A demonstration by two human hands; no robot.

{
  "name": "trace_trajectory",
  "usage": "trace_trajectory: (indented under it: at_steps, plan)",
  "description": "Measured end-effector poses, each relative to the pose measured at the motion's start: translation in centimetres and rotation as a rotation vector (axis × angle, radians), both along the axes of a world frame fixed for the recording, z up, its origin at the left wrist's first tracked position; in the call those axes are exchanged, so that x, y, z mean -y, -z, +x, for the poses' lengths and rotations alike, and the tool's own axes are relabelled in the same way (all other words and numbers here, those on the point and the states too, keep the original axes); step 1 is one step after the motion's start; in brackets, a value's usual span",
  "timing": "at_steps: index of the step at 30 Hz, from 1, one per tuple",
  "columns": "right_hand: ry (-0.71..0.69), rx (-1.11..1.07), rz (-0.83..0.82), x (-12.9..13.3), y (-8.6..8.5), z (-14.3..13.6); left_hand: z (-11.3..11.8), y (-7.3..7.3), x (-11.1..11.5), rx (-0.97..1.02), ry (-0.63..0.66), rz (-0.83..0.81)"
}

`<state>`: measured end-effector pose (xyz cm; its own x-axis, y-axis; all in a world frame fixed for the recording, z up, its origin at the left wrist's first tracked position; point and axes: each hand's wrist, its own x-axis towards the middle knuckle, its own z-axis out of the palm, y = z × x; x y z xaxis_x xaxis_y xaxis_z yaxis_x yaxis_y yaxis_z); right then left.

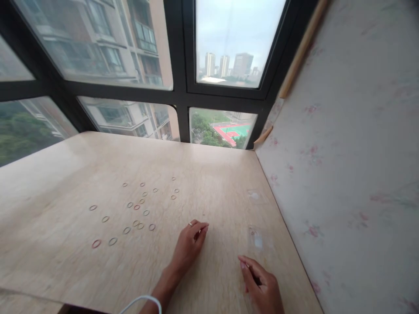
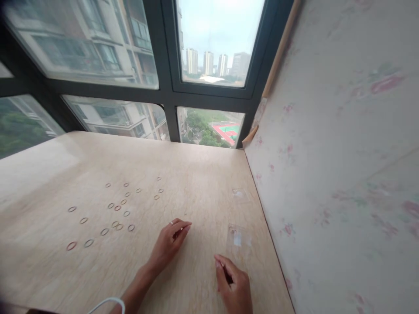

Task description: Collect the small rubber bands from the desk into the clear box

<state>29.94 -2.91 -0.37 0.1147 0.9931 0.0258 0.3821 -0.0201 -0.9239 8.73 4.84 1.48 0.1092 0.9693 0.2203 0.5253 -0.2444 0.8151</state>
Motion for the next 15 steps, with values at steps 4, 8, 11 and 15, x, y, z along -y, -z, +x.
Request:
trace_trajectory:
  at_steps: [4, 8, 11, 15]
  plan:
    - [0.063, -0.017, -0.055, 0.0, 0.1, -0.6, -1.8, 0.7, 0.9, 0.047, -0.047, 0.005]
    - [-0.106, -0.011, -0.082, -1.9, -1.8, -3.0, -1.5, 0.7, 1.2, -0.012, -0.001, -0.017]
    - [-0.239, 0.048, 0.019, -5.5, -4.5, -6.7, -1.1, 0.5, 1.4, -0.072, 0.024, -0.019]
    - [-0.342, 0.215, 0.179, -12.9, -7.1, -13.1, -1.2, 0.5, 1.3, -0.038, 0.012, -0.030]
